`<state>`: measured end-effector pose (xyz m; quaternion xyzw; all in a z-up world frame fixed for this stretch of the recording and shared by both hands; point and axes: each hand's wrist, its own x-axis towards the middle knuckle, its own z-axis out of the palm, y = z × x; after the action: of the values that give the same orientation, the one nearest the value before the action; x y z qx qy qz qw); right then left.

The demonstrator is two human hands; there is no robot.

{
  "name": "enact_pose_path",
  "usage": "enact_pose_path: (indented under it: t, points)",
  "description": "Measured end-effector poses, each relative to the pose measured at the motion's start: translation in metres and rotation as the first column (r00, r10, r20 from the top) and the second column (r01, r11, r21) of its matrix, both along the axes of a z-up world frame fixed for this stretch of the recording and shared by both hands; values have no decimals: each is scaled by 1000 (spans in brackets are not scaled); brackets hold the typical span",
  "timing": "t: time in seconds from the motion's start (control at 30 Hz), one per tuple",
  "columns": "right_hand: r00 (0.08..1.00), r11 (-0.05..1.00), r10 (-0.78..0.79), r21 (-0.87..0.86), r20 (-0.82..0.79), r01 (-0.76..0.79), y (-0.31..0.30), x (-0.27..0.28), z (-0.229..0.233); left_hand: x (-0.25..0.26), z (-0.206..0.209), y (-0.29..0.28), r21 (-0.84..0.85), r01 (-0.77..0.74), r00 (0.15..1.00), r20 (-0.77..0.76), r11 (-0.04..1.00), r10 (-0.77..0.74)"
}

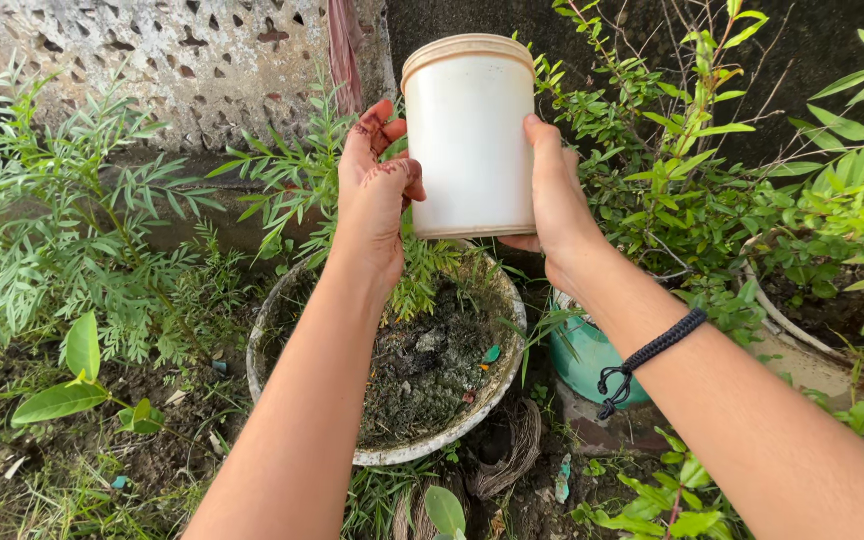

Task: The person washes a white plastic canister by dipping it into a bucket of water and rubbing its surface by hand while surrounded by potted plants.

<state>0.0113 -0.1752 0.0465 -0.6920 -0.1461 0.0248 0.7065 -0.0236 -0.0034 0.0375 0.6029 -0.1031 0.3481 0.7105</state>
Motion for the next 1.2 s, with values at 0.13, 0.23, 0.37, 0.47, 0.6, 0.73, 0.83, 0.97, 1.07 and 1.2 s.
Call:
enact_pose_path:
  t: [0.13, 0.23, 0.37, 0.47, 0.6, 0.73, 0.83, 0.97, 1.07, 1.2]
  points:
    - [990, 987, 127, 88, 58, -132, -2, 1, 5, -15, 23, -18, -5, -14, 995, -101, 1000, 14]
    - [969, 968, 129, 183, 213, -169, -5, 4, 7, -22, 38, -35, -43, -44, 995, -97, 998, 39]
    - [950, 990, -55, 141, 309, 11, -14, -3, 4, -32, 51, -56, -136, 78, 997, -10, 988, -80]
    - [928, 986, -98, 159, 360, 43, -27, -9, 10, -35, 54, -76, -174, 46, 999, 21, 984, -43]
    - [856, 980, -164, 178, 491, 86, -62, -18, 23, -27, 68, -112, -154, 52, 990, 137, 987, -31]
    - [835, 958, -169, 286, 524, 14, -105, -23, 38, -31, 75, -154, -98, 101, 988, 125, 990, -88]
    - [817, 950, -229, 304, 530, 68, -131, -26, 41, -31, 78, -182, -127, 210, 967, 171, 969, -187]
    - [808, 925, -298, 363, 509, 113, -161, -35, 44, -27, 86, -218, -198, 348, 926, 227, 916, -302]
    - [815, 913, -331, 378, 475, 150, -187, -44, 51, -25, 94, -241, -229, 402, 914, 164, 886, -372]
    - [821, 905, -360, 378, 443, 194, -223, -59, 57, -26, 97, -275, -198, 515, 857, 126, 834, -499]
